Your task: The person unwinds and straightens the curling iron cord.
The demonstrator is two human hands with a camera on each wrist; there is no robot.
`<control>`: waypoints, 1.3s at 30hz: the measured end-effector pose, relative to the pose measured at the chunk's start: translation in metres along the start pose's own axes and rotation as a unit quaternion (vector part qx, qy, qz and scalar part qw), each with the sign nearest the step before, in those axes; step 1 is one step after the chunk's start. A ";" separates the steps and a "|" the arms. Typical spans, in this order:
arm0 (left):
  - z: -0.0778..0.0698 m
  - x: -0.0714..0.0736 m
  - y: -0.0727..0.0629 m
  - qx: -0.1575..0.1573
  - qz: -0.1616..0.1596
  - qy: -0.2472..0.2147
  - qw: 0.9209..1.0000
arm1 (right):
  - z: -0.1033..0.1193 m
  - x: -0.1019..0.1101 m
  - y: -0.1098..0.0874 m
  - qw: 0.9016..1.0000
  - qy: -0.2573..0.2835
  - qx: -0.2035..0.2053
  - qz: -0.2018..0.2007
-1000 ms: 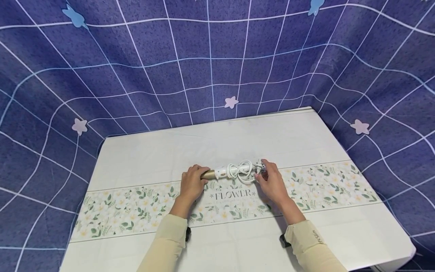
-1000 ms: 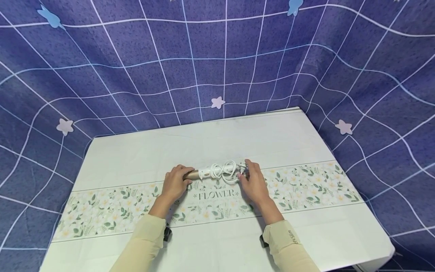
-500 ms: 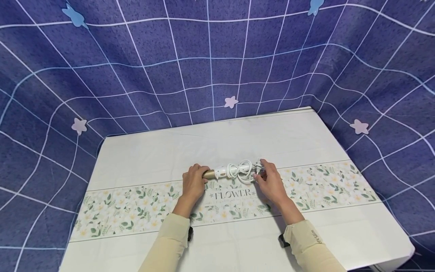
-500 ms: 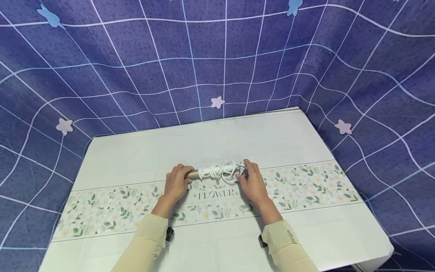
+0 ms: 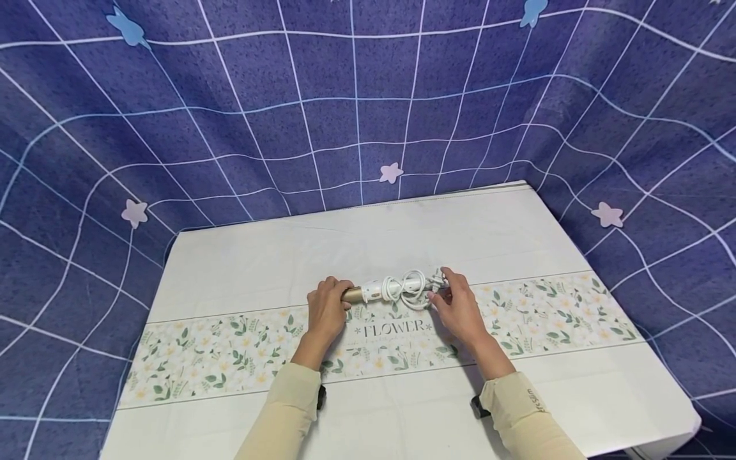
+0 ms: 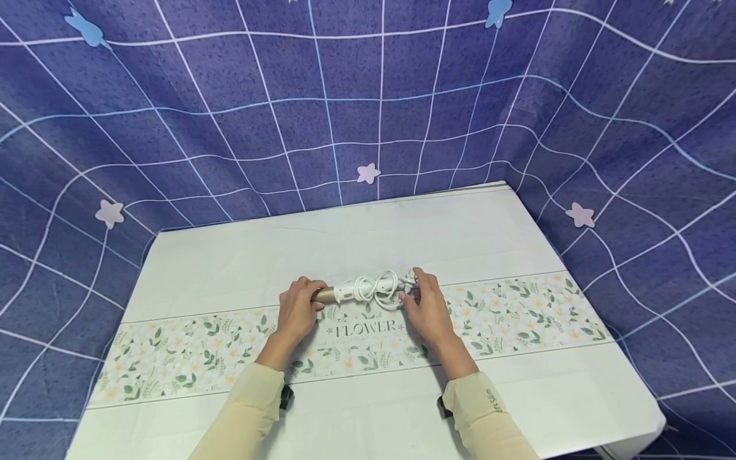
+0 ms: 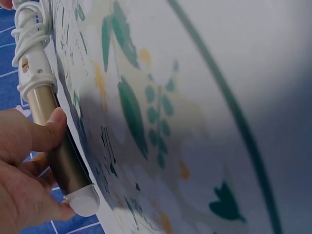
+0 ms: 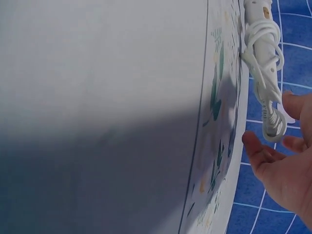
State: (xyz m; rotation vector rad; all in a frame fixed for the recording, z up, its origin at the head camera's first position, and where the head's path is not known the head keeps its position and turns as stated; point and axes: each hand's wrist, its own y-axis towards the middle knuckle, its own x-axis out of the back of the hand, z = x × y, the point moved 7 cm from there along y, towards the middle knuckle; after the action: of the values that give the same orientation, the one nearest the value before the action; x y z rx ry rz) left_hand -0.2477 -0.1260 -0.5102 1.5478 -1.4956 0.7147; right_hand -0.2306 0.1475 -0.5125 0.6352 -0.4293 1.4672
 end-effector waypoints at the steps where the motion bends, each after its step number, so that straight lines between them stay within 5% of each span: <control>1: 0.000 0.001 0.000 -0.001 -0.003 -0.001 1.000 | 0.000 0.000 0.000 1.000 0.000 0.001 0.000; 25: -0.013 0.016 -0.007 -0.002 -0.034 -0.031 0.999 | 0.009 0.002 0.001 0.999 0.023 0.034 -0.025; 39: -0.030 0.026 -0.012 0.004 -0.056 -0.057 0.997 | 0.019 0.004 0.002 0.993 0.087 0.057 -0.064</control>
State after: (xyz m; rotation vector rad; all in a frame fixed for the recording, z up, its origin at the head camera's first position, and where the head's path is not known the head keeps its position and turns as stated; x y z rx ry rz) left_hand -0.2281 -0.1133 -0.4759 1.6893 -1.4756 0.5774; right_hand -0.2302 0.1388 -0.4952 0.6069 -0.1673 1.4188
